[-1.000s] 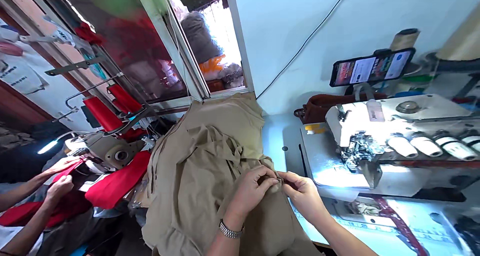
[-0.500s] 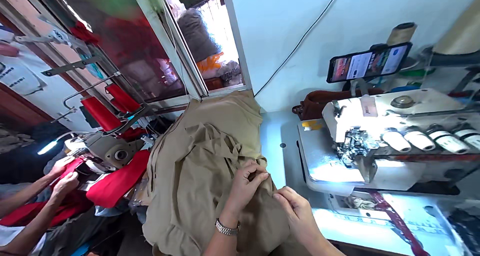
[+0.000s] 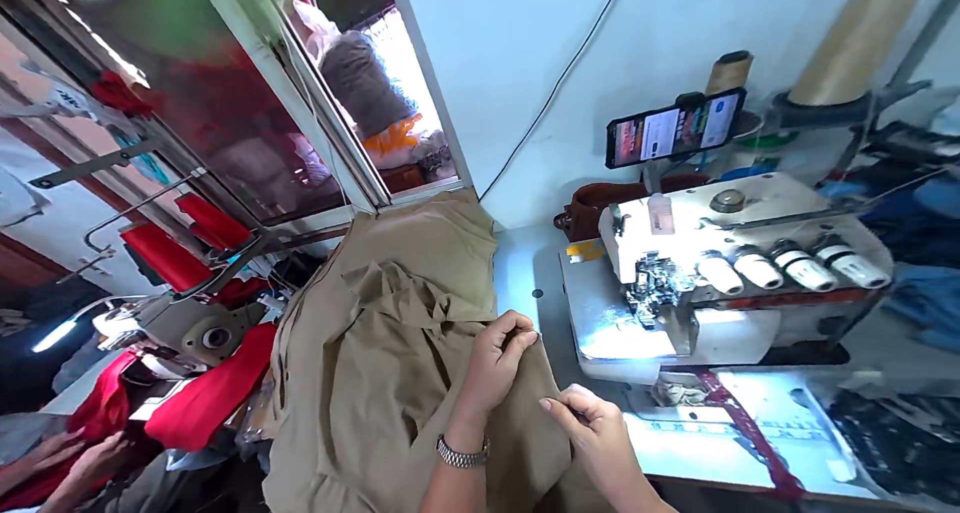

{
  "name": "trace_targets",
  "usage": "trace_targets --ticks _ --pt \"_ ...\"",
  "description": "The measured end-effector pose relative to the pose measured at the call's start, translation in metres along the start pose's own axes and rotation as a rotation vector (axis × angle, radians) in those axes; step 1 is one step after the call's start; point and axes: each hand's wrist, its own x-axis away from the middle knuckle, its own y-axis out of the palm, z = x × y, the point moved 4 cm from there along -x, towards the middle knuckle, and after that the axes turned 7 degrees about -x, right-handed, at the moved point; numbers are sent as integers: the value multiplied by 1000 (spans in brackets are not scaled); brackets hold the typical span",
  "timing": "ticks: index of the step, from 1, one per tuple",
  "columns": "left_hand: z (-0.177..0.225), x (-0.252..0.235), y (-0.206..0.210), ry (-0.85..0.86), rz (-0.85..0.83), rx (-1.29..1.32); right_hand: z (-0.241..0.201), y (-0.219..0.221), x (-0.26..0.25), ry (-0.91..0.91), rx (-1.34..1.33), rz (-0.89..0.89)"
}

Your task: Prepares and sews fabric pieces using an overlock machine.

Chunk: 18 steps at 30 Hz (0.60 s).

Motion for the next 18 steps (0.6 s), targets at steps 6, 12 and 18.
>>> trace_targets --ticks 6,12,18 --pt "21 -31 58 99 67 43 -30 -60 -5 -63 31 237" --pt "40 -36 113 167 51 -192 -38 -109 13 81 54 311" --pt "56 15 145 240 140 -930 -32 -115 24 222 -82 301"
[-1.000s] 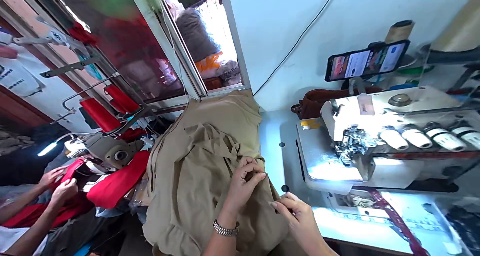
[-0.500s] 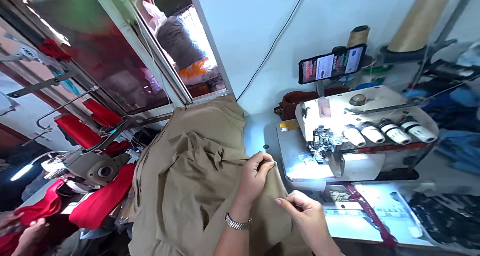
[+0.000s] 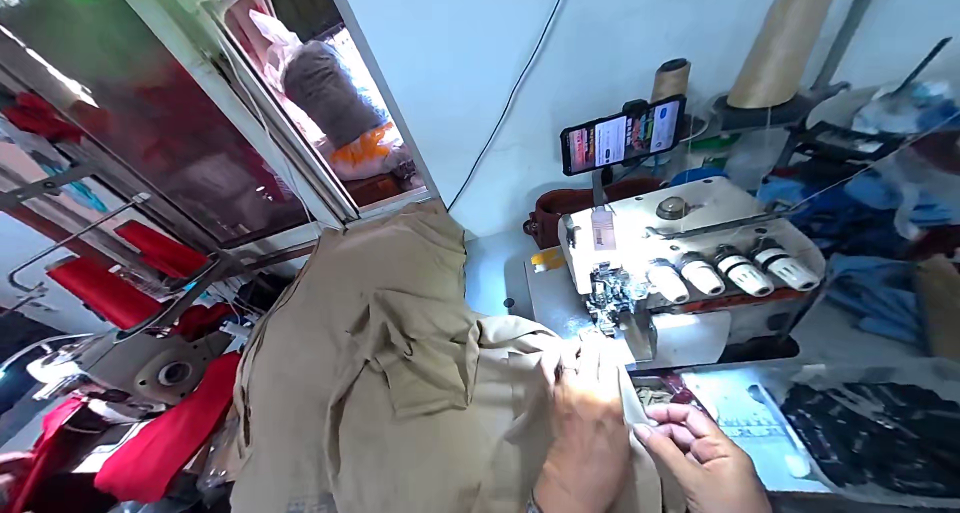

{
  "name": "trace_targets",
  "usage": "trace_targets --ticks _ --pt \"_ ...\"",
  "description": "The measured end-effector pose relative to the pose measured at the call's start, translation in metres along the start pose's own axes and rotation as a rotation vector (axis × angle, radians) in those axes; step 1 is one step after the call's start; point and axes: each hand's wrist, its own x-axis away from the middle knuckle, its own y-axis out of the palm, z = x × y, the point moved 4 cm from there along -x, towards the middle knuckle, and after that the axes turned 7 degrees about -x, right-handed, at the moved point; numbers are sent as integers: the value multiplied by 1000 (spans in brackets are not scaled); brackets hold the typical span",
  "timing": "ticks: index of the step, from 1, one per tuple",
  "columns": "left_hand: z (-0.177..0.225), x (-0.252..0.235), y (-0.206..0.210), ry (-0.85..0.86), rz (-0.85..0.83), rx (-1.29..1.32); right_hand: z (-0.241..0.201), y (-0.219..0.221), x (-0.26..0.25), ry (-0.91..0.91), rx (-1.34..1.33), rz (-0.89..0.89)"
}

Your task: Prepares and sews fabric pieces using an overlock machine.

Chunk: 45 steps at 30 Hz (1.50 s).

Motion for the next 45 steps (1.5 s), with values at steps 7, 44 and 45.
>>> trace_targets --ticks 7,44,45 --pt "12 3 7 -7 -28 -39 -9 -7 -6 55 -62 12" --pt "-331 77 -143 -1012 114 465 12 -47 21 153 -122 -434" --pt "-326 65 -137 -965 64 369 24 -39 28 160 -89 -467"
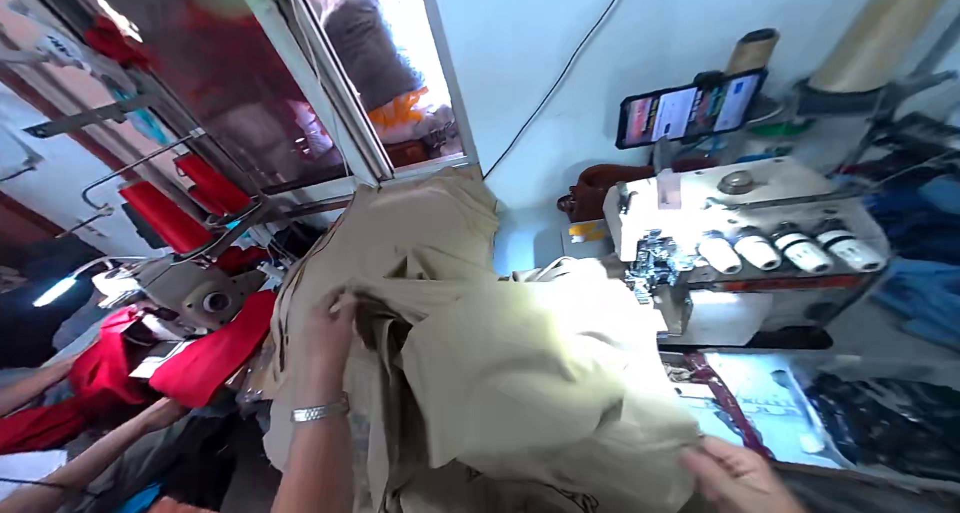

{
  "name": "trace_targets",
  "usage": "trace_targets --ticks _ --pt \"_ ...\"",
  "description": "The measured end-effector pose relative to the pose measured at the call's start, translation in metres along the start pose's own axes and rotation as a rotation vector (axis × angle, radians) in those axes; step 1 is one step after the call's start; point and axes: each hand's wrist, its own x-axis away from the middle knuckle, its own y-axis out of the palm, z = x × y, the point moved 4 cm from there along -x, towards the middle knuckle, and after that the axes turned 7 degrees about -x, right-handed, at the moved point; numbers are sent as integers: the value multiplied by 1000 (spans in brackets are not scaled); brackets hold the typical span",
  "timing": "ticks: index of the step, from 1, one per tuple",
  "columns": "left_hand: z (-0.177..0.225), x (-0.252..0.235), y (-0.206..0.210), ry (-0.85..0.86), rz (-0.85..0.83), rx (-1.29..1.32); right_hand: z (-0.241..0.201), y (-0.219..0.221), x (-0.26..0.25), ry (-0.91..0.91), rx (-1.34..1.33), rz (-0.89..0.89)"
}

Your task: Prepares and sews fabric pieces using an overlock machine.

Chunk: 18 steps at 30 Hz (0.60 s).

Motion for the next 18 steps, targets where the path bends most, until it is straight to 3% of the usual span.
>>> trace_targets --ticks 3,5,7,10,13,16,18 --pt "51 49 47 216 -97 -79 32 22 0 37 -65 -34" --pt "73 116 98 317 -422 100 36 31 3 83 -77 -46" --pt "90 184 139 472 -648 41 27 34 5 51 -42 -130" --pt "76 227 169 639 -531 -309 12 34 6 -11 -15 -250" --pt "53 201 169 575 -497 -189 17 27 0 -45 -56 -211" --pt "36 161 151 309 -883 457 31 21 -8 -53 -102 2" --pt "34 143 137 35 -996 750 35 20 -12 -58 -138 106"
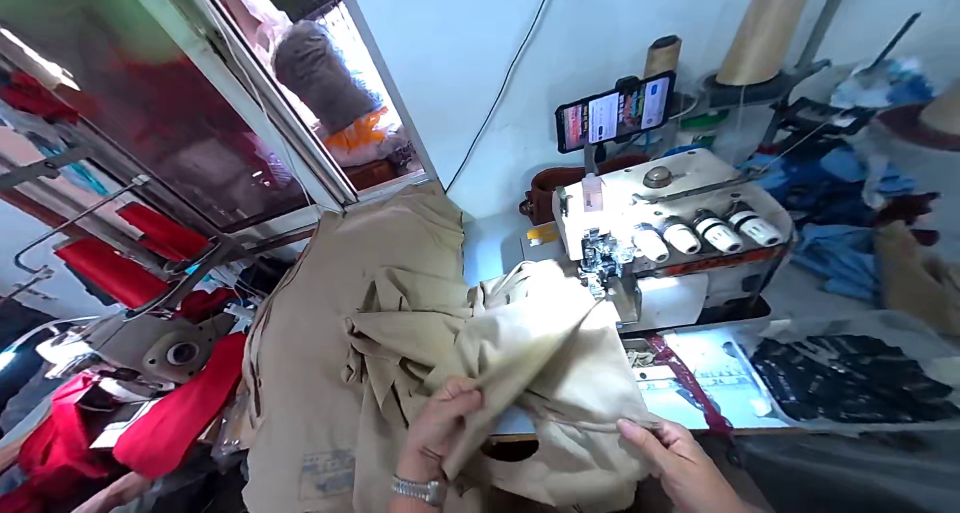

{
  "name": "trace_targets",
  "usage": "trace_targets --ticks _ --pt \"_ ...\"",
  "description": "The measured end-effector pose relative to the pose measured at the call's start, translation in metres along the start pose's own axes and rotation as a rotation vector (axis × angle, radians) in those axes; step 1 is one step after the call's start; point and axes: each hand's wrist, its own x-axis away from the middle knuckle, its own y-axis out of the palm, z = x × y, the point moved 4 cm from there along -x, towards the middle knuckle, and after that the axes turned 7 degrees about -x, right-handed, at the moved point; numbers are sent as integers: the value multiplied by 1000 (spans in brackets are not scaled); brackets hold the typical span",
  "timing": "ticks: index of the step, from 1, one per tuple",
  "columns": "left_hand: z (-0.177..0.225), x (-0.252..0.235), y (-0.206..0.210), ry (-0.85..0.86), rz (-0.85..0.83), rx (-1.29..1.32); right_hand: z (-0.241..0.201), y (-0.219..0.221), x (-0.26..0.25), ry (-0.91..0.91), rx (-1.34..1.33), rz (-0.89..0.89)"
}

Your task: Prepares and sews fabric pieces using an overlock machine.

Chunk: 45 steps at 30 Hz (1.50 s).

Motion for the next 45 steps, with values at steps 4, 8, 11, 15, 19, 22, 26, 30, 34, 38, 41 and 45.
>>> trace_targets --ticks 4,8,11,15,19,22,26,30,34,38,41,45 --pt "12 -18 -17 -208 251 -149 7 -6 7 -14 57 38" --pt "39 17 29 134 332 -542 2 -19 25 8 238 31" --pt "48 50 79 443 15 -688 -8 -23 40 24 236 6" --pt "31 50 109 496 -97 -810 -15 -22 50 9 185 -16" --pt "34 32 115 508 -81 -845 -14 -19 39 -46 176 -15" --pt "47 11 121 533 -37 -960 -13 -13 24 -108 174 4" --pt "64 -16 131 539 51 -1169 -18 -4 6 -113 101 20" --pt "74 -34 141 538 120 -1366 -24 3 -9 -90 10 38" --pt "78 -45 150 534 177 -1461 -33 8 -24 -66 -17 76" --pt "81 -55 158 492 217 -1526 -38 9 -37 -55 -7 133" --pt "82 -60 163 460 233 -1532 -42 7 -45 -51 20 193" --pt "81 -69 169 419 281 -1521 -53 8 -56 -75 45 261"
